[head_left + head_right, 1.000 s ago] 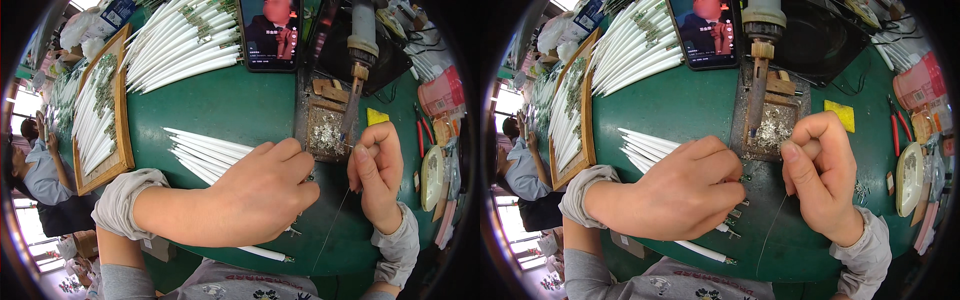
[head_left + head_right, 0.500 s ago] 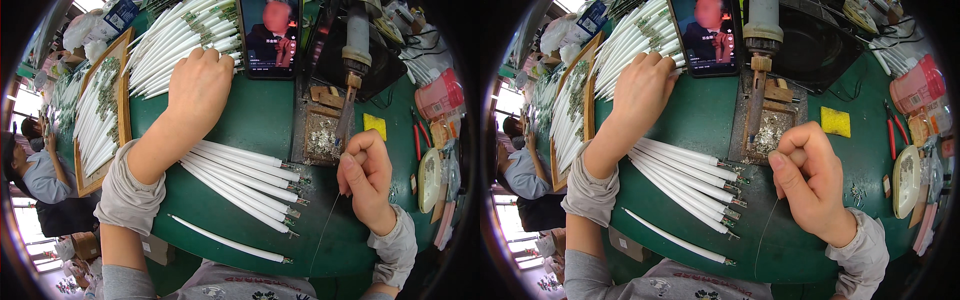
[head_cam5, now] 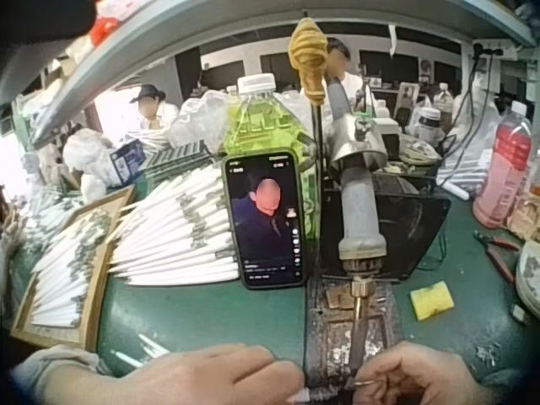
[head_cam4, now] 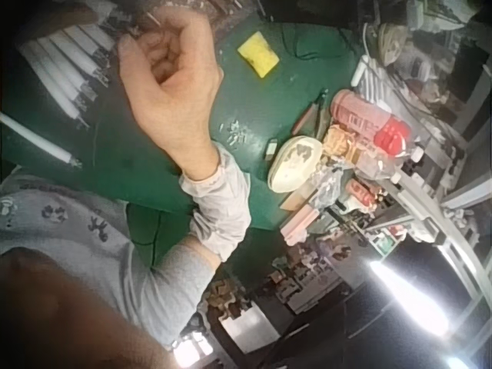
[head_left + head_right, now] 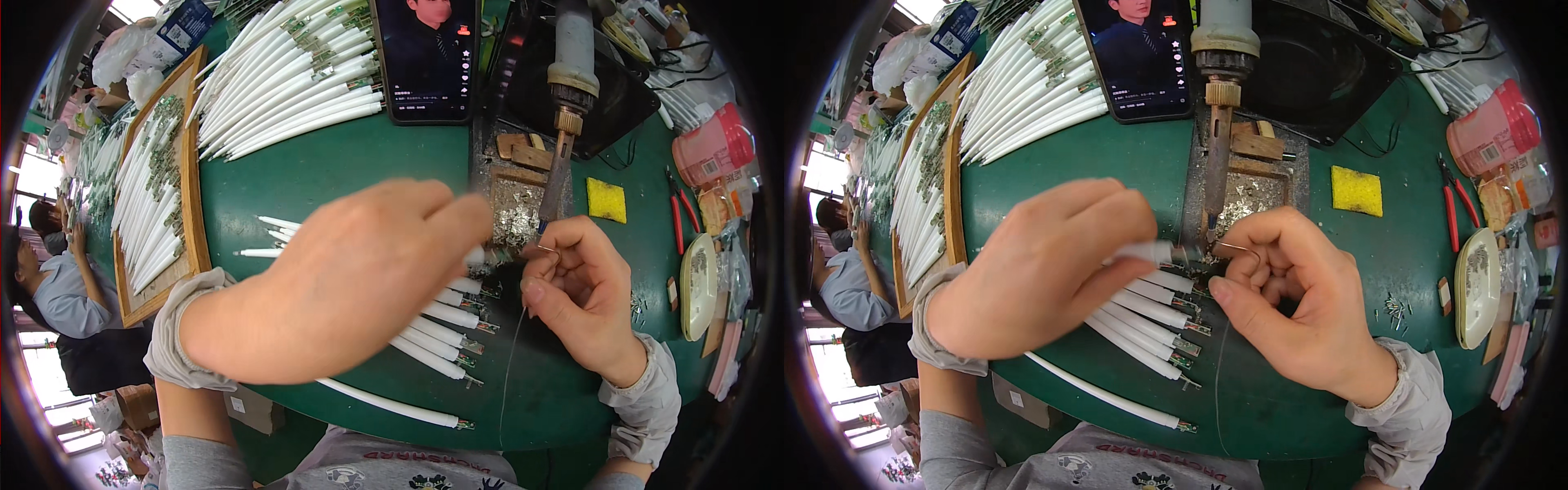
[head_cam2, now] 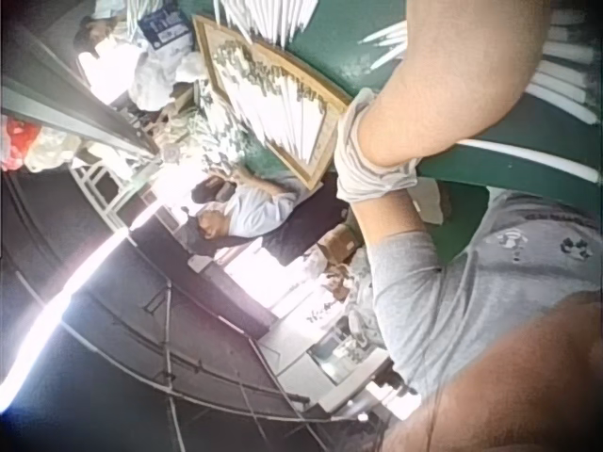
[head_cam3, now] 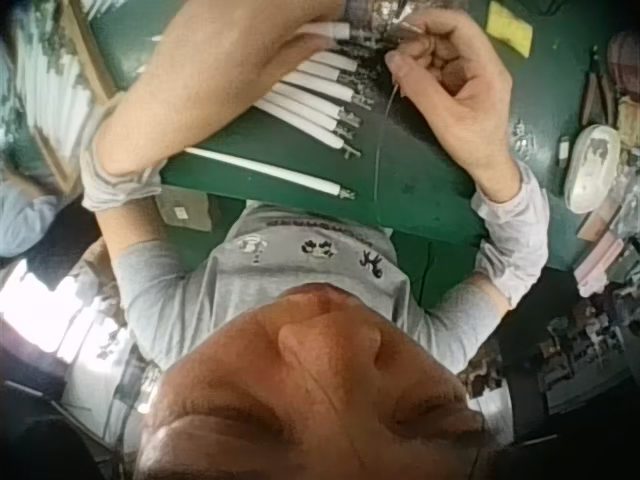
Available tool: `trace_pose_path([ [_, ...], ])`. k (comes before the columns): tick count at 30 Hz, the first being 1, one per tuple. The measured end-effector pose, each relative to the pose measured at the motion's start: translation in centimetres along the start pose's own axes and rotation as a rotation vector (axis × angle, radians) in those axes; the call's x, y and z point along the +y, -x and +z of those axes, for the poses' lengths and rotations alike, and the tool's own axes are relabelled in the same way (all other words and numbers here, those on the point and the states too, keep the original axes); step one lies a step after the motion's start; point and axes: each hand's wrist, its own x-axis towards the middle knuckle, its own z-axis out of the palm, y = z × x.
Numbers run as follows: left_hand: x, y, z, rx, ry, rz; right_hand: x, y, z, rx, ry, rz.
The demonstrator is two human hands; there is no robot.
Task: The person solders electrical wires onto small circuit boards at the base of LED light tubes using a soldering iron and solder wire.
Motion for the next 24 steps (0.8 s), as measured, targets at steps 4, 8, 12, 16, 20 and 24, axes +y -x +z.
trace_pose_path([
  [4, 0.3, 0.2, 0.3, -0.084, 0.331, -0.019, -0.7, 0.2, 0.2, -0.023, -0.098, 0.005],
  [8, -0.2, -0.2, 0.8, -0.117, 0.54, -0.049, -0.4, 0.1, 0.0, -0.058, -0.125, 0.003],
  [12, -0.1, -0.4, 0.7, -0.202, 0.624, -0.139, -0.4, 0.2, 0.0, -0.044, -0.115, 0.013],
  [16, 0.0, -0.5, 0.9, -0.236, 0.74, -0.266, -0.1, 0.0, 0.2, -0.005, -0.073, -0.015],
  [20, 0.1, -0.3, 1.7, -0.141, 0.733, -0.194, -0.1, 0.1, 0.3, 0.004, -0.05, -0.046],
  [24, 0.1, -0.5, 2.0, -0.056, 0.667, -0.119, -0.1, 0.1, 0.3, -0.005, -0.033, -0.052],
])
